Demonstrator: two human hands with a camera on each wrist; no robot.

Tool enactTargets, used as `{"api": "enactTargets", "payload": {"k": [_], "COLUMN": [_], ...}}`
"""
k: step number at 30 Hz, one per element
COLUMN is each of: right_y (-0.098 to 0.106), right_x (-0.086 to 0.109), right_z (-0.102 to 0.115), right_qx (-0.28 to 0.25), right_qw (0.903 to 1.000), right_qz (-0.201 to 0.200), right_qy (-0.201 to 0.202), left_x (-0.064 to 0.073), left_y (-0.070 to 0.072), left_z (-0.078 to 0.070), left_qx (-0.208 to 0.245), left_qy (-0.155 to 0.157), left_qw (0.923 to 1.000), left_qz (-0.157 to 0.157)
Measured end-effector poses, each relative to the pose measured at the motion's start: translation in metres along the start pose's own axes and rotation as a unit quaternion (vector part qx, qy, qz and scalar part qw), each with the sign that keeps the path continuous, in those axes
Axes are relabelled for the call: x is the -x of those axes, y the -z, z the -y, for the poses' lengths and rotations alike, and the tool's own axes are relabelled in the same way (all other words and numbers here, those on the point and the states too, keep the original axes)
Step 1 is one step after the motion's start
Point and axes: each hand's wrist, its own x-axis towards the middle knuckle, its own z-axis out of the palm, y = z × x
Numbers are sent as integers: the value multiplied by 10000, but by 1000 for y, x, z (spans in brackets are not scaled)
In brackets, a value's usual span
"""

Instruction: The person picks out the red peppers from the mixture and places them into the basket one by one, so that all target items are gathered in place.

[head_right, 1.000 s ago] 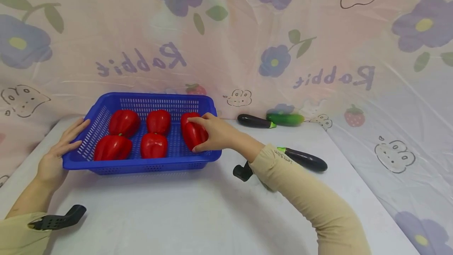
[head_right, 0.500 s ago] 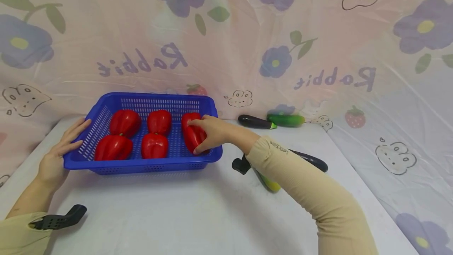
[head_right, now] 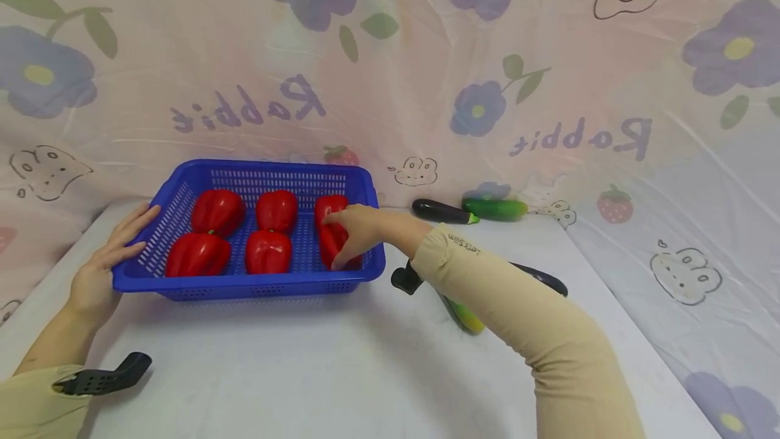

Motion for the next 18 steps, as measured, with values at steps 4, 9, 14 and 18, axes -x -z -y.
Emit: {"api": "enactTargets", "payload": {"k": [4, 9, 14, 18], "right_y": [-2, -4, -6, -6], "right_x": [-4, -11, -17, -21], "right_z": [2, 2, 2, 3], "right_qx": [69, 124, 146, 106], "right_qw": [9999, 9998, 9997, 9997], "right_qz": [83, 152, 195, 156], "right_qy": [23, -17, -46, -136], "left_x": [0, -1, -1, 0], "left_y": [0, 0, 0, 1], "left_z": [0, 0, 0, -2], "left_qx": [32, 90, 8, -79], "left_qy": [-10, -25, 37, 92], "left_qw": [10000, 10000, 10000, 9999], "left_qz": [-17, -20, -7, -5]}}
